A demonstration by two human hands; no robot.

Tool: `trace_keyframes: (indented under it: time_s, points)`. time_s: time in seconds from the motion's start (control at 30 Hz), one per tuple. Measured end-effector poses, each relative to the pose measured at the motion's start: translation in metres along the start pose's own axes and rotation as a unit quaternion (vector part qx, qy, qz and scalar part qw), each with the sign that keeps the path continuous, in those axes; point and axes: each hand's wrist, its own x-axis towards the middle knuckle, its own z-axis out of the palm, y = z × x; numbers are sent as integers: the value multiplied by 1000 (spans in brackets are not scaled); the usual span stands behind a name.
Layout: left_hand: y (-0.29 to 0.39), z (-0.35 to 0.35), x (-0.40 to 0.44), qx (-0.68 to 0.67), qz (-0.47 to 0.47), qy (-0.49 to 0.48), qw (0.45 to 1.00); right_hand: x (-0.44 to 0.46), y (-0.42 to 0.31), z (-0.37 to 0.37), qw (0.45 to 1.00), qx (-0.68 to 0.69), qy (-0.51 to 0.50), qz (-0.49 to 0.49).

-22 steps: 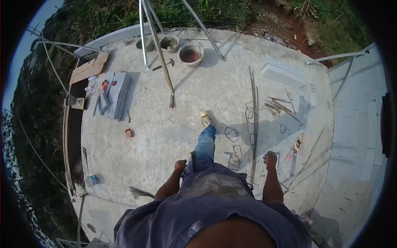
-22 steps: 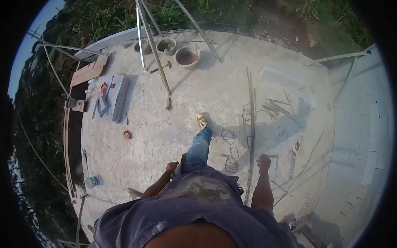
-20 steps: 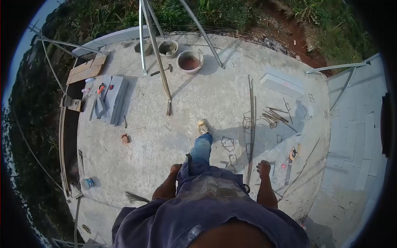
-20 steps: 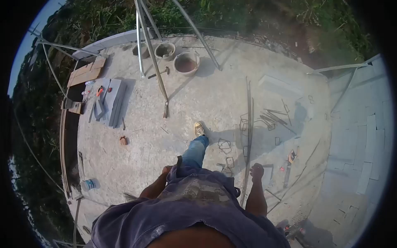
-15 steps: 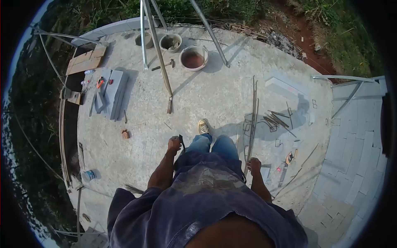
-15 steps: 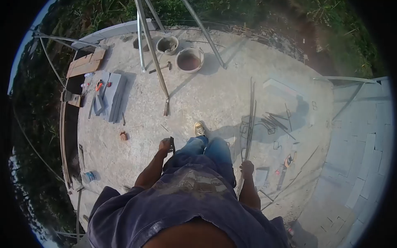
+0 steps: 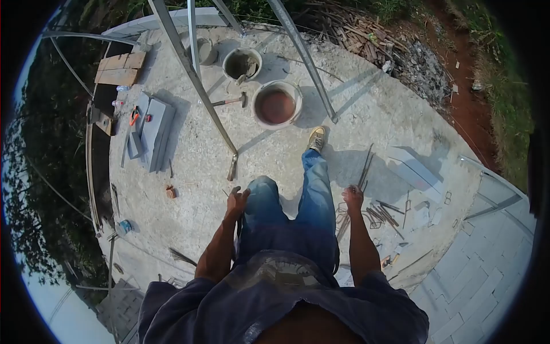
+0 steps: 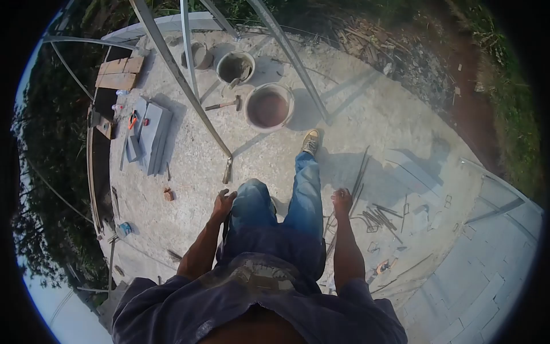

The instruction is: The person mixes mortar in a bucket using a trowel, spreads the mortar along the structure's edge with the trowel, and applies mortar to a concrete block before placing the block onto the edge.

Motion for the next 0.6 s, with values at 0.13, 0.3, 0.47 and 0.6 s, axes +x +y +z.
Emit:
trace_keyframes:
  time_s: [0.13,0.3,0.47,0.6]
  points:
    - [68,28,36,75,-46,41,995,137,-44,78,971,-187,-143,-31]
    - [78,85,75,202,-52,25,978,220,-71,211,941,-206,-226,146]
    - [90,107,114,311,-97,89,941,299,-33,306,949,-172,-194,181]
    - [105,84,136,283,-151,43,946,338,2,349,952,-78,-199,220]
